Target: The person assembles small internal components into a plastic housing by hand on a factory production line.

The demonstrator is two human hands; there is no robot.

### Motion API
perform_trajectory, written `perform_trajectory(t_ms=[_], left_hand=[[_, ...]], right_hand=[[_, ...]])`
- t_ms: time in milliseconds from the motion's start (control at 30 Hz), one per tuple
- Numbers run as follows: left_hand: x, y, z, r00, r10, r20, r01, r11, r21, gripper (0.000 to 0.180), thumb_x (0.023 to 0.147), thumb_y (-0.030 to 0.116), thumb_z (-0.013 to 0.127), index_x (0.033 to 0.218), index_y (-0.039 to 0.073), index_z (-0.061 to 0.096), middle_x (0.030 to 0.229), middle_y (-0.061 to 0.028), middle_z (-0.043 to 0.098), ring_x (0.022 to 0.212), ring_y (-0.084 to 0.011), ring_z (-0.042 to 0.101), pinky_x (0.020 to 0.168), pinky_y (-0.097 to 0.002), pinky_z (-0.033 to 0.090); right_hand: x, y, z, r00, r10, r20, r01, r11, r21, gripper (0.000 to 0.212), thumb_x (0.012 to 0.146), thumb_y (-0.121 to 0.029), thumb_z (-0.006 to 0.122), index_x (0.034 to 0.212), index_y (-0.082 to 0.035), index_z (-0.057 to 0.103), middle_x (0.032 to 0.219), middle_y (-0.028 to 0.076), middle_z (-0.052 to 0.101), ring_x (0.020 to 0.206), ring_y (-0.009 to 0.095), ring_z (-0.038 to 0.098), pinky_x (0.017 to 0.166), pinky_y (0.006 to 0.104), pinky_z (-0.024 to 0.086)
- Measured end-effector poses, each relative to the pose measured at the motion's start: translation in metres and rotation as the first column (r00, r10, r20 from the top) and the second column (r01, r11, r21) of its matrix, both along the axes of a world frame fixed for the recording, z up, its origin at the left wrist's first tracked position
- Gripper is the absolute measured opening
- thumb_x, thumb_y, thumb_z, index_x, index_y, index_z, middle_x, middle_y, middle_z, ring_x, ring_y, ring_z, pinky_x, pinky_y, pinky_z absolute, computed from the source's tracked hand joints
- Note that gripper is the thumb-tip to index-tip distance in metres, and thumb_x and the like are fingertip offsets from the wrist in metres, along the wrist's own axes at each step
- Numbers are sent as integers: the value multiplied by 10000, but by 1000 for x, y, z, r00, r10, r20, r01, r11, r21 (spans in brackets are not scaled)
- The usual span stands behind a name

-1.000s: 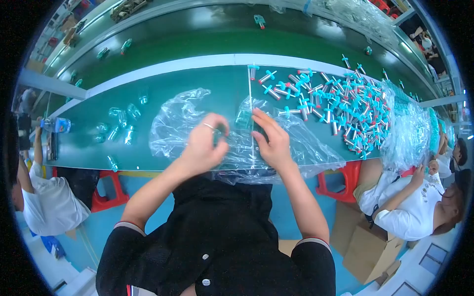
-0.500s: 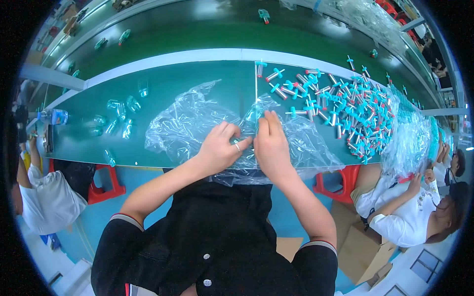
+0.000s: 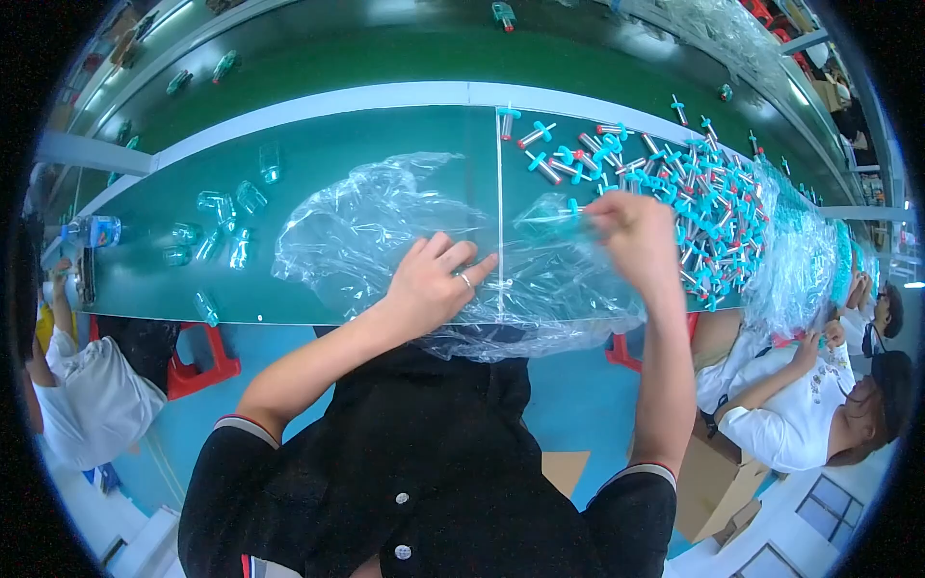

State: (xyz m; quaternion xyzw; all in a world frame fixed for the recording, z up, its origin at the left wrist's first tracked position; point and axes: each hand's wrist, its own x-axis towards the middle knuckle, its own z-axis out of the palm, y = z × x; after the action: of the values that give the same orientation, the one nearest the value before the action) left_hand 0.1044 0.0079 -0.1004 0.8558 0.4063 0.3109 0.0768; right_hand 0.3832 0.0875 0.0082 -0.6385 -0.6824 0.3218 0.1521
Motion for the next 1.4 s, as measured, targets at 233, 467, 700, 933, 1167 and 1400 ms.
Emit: perform_trajectory(t_ms=[233,467,700,933,1167,1400], left_hand=[[-3,-6,1,1000,18,16,-17,999,-34,553,705,83,737,1248,183,724,1086,-17,608,907,-235,553,752,-371,462],[0,-4,-3,996,47,70,-42,997,-69,551,701,60,752,1238,182,731,1063,-21,612,893,-233,559,737,-376,466],[-17,0,23,891,242,383,-13,859,-512,368,918,93,703,1283,137,711,1069,-83,677,1003,-247,658,871,-373,541],[-53,10,28,719,259,645,193,818,-543,368,859,24,729,1208,136,764,1072,-54,644,1072,-181,611,1003,-311,470],[-55,-7,56,893,205,401,-83,950,-300,208,833,109,804,1031,65,759,945,-101,679,786,-273,628,664,-352,509],[-52,-15,58,814,415,406,-22,721,-693,273,941,252,763,1041,-1,733,924,-124,716,715,-196,652,618,-321,503]], right_hand=[[33,18,30,985,-40,-166,14,988,-152,174,907,102,592,1005,37,719,890,87,754,788,145,728,683,286,615],[130,29,28,923,-247,-295,213,967,-140,158,894,43,585,1006,17,694,898,103,752,753,184,739,678,294,613],[135,-11,6,708,-93,-700,126,992,-4,120,949,4,625,1055,-10,677,980,118,751,822,200,729,763,335,606],[-35,-51,-45,369,-84,-926,-144,979,-146,143,985,-152,681,1026,-23,635,1500,351,483,1297,318,591,1126,439,422],[-65,-62,-64,218,-226,-950,-254,926,-278,174,996,-172,688,1029,-21,609,1398,317,586,1295,288,584,1128,433,412],[-77,-81,-51,512,112,-852,-202,979,8,46,1002,-15,603,1040,9,596,1260,209,698,1153,298,673,1023,421,514]])
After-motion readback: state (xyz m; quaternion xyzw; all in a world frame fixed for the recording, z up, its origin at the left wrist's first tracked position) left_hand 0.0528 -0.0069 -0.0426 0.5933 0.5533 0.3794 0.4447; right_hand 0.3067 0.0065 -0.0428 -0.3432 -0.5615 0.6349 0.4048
